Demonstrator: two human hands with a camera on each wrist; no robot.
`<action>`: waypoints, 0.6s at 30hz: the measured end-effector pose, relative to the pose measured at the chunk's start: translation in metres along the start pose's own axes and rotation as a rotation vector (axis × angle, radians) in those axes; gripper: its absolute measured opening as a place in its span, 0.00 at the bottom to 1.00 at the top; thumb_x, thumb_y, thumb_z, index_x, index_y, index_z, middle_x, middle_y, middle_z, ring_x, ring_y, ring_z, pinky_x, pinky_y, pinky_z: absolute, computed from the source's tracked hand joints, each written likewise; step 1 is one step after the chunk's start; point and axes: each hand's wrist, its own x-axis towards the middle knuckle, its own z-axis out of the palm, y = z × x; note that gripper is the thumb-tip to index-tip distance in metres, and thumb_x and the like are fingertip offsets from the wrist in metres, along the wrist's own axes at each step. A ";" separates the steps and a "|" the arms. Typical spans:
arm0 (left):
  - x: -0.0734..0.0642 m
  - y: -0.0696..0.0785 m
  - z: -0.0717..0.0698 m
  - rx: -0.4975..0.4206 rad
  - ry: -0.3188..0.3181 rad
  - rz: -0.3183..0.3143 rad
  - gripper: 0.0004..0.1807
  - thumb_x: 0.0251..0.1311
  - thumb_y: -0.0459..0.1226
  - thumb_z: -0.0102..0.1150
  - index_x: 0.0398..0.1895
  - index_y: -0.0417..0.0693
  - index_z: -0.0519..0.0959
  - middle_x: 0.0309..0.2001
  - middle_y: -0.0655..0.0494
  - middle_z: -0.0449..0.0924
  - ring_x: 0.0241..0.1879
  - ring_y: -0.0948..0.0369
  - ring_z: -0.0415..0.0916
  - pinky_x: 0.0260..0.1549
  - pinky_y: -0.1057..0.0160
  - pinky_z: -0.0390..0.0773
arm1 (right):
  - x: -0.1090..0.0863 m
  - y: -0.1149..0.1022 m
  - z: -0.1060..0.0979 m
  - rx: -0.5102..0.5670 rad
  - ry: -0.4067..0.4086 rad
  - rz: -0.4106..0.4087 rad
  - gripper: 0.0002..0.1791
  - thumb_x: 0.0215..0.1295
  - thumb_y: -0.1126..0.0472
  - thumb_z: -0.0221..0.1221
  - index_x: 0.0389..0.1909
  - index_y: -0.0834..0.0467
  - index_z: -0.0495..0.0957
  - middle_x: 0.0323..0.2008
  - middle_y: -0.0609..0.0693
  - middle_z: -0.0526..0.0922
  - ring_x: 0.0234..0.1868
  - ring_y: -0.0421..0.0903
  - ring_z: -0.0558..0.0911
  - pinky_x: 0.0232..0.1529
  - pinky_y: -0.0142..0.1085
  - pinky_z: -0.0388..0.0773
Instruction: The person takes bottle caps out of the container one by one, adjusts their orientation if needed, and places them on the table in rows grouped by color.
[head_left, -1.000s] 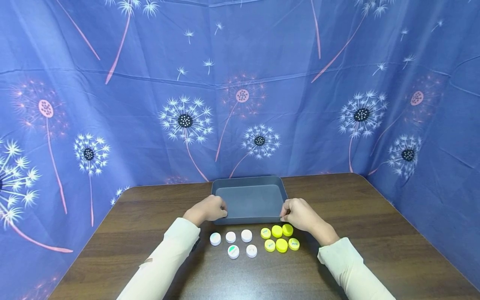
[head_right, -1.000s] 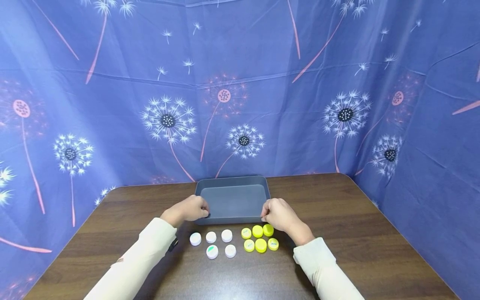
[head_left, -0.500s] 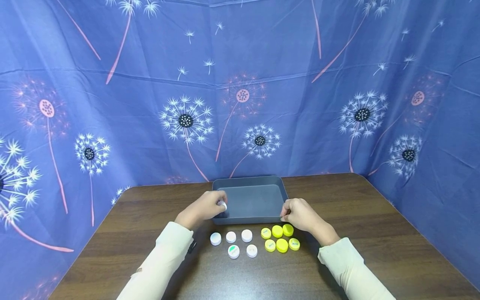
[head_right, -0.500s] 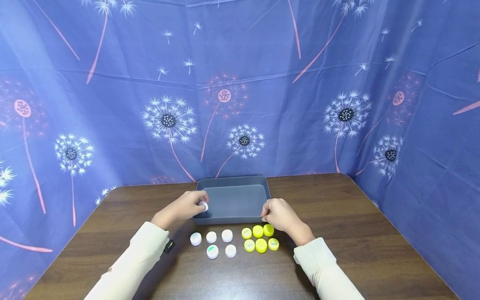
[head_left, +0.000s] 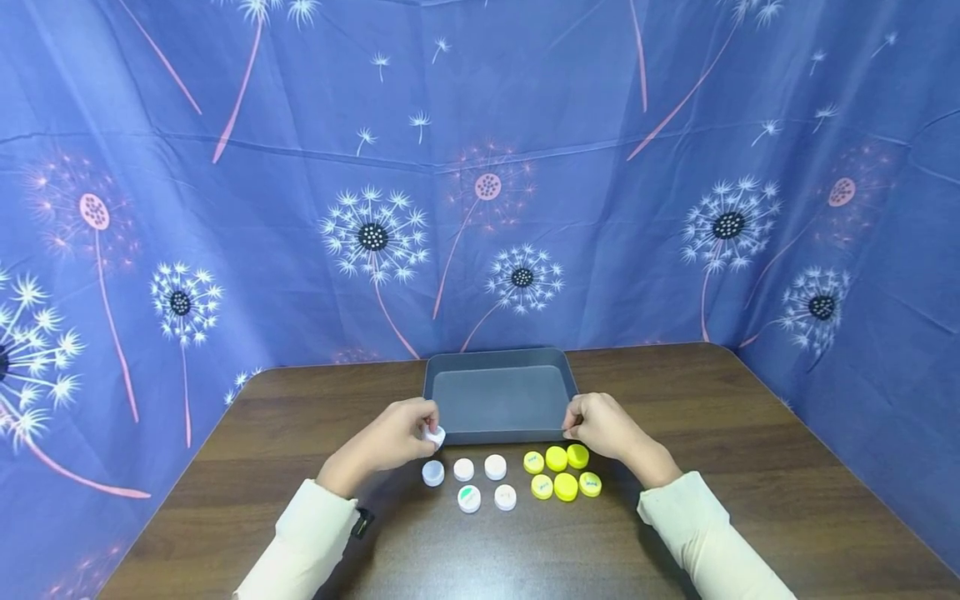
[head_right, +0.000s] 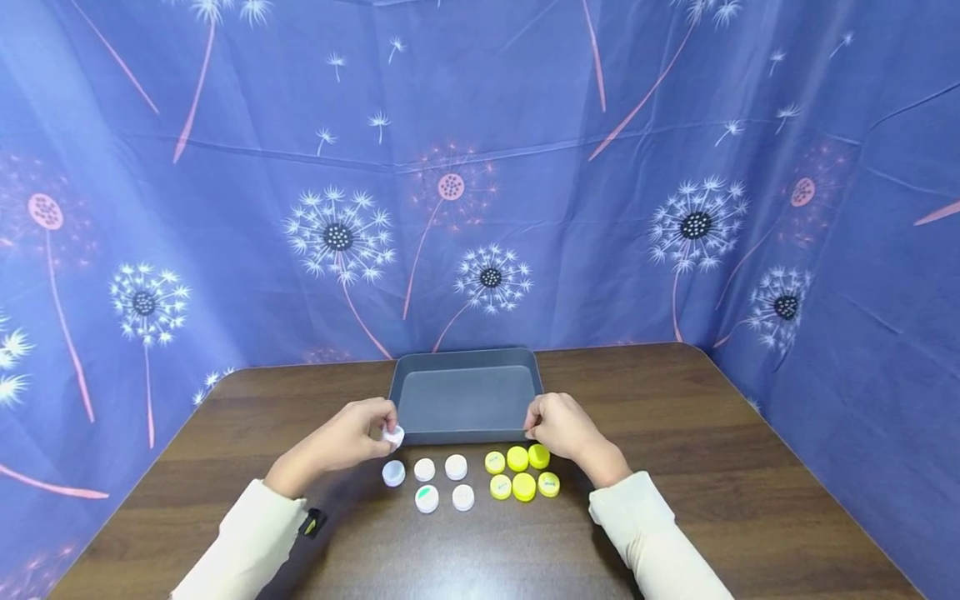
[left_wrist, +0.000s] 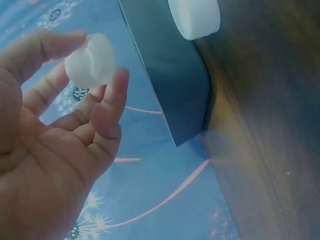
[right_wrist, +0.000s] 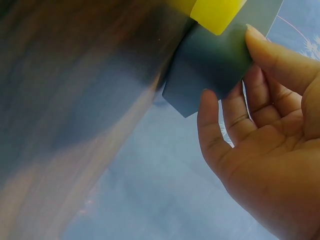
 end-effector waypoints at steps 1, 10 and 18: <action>-0.003 0.001 0.000 0.011 -0.005 0.008 0.14 0.45 0.27 0.69 0.25 0.49 0.72 0.29 0.62 0.73 0.34 0.62 0.73 0.32 0.65 0.74 | 0.000 0.000 0.000 -0.001 -0.001 0.003 0.12 0.54 0.73 0.68 0.21 0.54 0.82 0.25 0.42 0.79 0.27 0.37 0.76 0.29 0.32 0.75; -0.025 0.019 0.002 0.112 -0.088 -0.009 0.18 0.41 0.29 0.75 0.20 0.51 0.71 0.25 0.61 0.68 0.27 0.66 0.64 0.25 0.68 0.68 | 0.001 0.000 -0.001 -0.002 -0.007 -0.010 0.11 0.54 0.73 0.68 0.20 0.54 0.82 0.25 0.42 0.80 0.27 0.37 0.76 0.29 0.32 0.76; -0.035 0.032 0.010 0.226 -0.228 -0.008 0.21 0.39 0.33 0.79 0.17 0.54 0.70 0.24 0.65 0.67 0.27 0.68 0.63 0.26 0.68 0.68 | 0.002 0.001 -0.001 -0.007 -0.007 -0.013 0.11 0.53 0.74 0.68 0.21 0.54 0.83 0.25 0.42 0.80 0.27 0.37 0.76 0.29 0.32 0.76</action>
